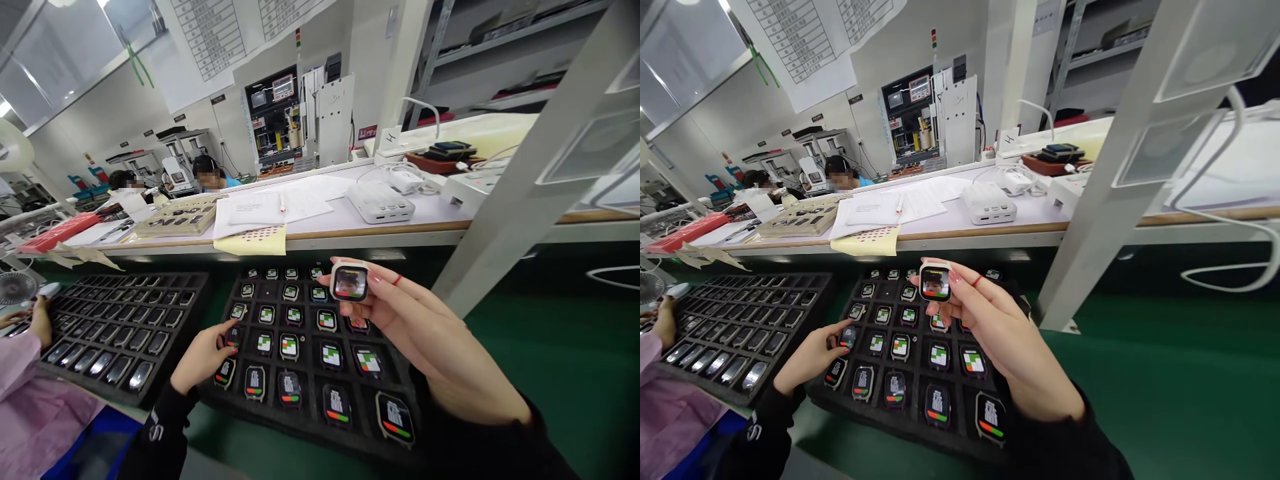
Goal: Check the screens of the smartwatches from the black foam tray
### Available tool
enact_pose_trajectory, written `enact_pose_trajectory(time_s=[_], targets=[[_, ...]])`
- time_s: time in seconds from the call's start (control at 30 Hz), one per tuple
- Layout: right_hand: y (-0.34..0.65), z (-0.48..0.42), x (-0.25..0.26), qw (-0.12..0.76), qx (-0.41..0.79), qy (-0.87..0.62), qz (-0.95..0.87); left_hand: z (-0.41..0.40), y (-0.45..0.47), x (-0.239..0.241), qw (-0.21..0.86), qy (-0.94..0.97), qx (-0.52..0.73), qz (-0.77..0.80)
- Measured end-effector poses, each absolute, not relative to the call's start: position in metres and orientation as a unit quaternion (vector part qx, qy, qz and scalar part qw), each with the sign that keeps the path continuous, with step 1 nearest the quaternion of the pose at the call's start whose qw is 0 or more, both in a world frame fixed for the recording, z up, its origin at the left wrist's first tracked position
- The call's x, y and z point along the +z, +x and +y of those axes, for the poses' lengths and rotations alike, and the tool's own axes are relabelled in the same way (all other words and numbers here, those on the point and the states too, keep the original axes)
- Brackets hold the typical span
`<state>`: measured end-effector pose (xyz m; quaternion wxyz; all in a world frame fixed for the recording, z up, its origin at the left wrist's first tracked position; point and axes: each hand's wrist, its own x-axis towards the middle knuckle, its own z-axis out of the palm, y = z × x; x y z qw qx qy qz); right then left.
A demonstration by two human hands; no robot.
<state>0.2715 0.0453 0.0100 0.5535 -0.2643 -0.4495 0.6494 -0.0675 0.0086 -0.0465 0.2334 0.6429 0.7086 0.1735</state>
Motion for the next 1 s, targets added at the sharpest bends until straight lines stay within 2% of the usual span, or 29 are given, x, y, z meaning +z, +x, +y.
enact_pose_trajectory(time_s=[0.27,0.5,0.77,1.0], targets=[[0.272,0.047,0.012,0.551,0.662,-0.239,-0.448,0.022,-0.078,-0.051,0.238,0.689,0.142,0.670],[0.266,0.051,0.012,0.543,0.683,-0.204,-0.444,0.008,-0.032,-0.021,0.180,0.687,0.231,0.665],[0.263,0.051,0.010,0.505,0.690,-0.192,-0.483,0.016,0.071,0.011,0.224,0.758,0.384,0.477],[0.263,0.056,0.005,0.492,0.670,-0.227,-0.508,0.030,0.080,0.016,0.207,0.765,0.425,0.437]])
